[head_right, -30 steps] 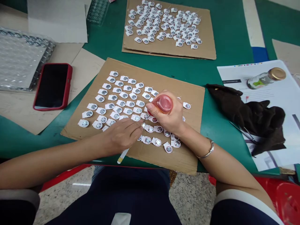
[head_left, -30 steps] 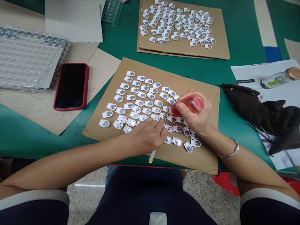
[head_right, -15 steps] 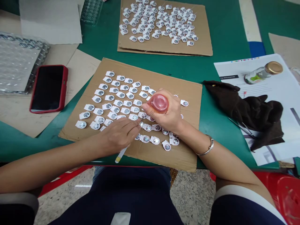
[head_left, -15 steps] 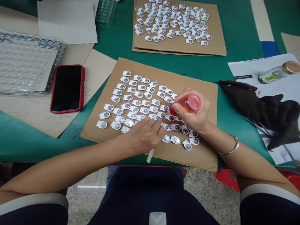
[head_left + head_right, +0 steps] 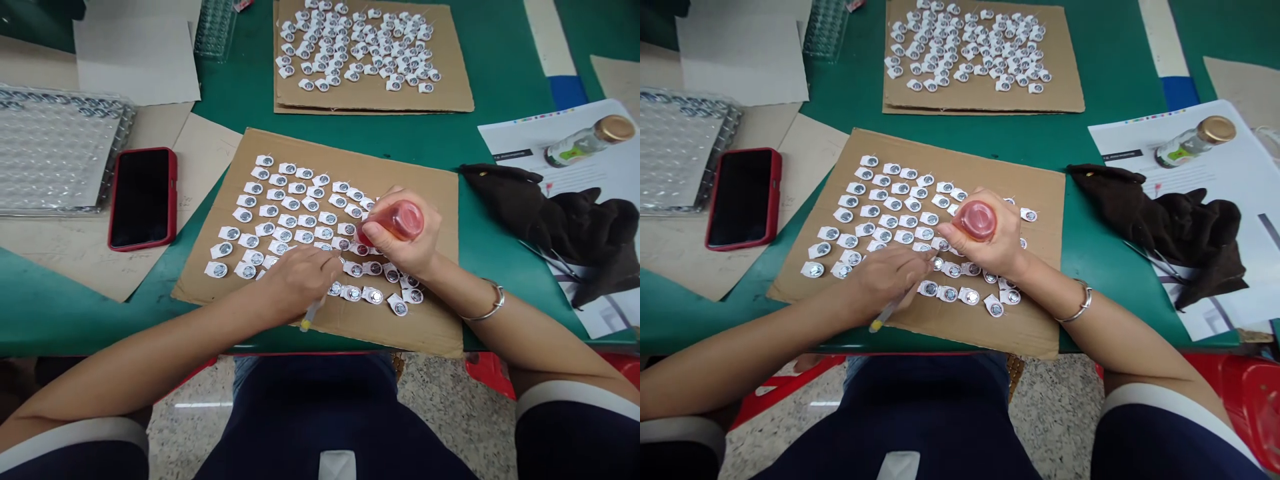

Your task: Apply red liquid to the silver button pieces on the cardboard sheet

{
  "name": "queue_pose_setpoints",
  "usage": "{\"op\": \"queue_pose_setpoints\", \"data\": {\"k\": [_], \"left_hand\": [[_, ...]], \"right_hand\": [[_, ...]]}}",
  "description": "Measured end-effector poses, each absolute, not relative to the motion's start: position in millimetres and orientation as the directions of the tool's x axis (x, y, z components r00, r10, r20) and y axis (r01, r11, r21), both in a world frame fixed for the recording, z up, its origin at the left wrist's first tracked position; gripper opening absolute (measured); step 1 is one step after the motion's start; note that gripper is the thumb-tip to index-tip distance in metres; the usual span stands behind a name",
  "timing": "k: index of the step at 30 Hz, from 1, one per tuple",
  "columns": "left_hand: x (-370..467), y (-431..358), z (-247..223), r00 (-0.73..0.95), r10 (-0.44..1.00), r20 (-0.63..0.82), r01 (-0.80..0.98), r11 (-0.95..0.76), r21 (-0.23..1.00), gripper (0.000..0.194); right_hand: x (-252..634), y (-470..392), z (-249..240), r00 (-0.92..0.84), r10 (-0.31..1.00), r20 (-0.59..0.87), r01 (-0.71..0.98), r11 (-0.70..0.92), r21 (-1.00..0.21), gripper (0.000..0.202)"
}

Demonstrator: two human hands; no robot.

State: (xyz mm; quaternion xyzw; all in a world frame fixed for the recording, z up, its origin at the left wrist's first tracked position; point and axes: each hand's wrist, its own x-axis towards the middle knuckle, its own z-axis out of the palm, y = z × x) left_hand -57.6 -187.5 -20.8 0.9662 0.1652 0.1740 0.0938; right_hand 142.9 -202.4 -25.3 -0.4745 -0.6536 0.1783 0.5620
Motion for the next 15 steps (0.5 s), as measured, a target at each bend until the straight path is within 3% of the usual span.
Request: {"op": "queue_pose_setpoints", "data": {"k": [6, 15], "left_hand": [[-61.6, -178.2, -28.7, 0.860, 0.370, 0.351, 0.268, -0.913, 0.307, 0.013], [-62.2, -179.0, -28.5, 0.841, 0.402, 0.363, 0.257, -0.885, 0.387, 0.011]], "right_hand": [[151.1, -207.3, -26.1, 0.165, 0.781, 0.602, 0.369, 0.517, -0.772, 0.019], [150.3, -208.1, -31.1, 0.127, 0.834, 0.537, 0.341, 0.471, -0.813, 0.019]]}}
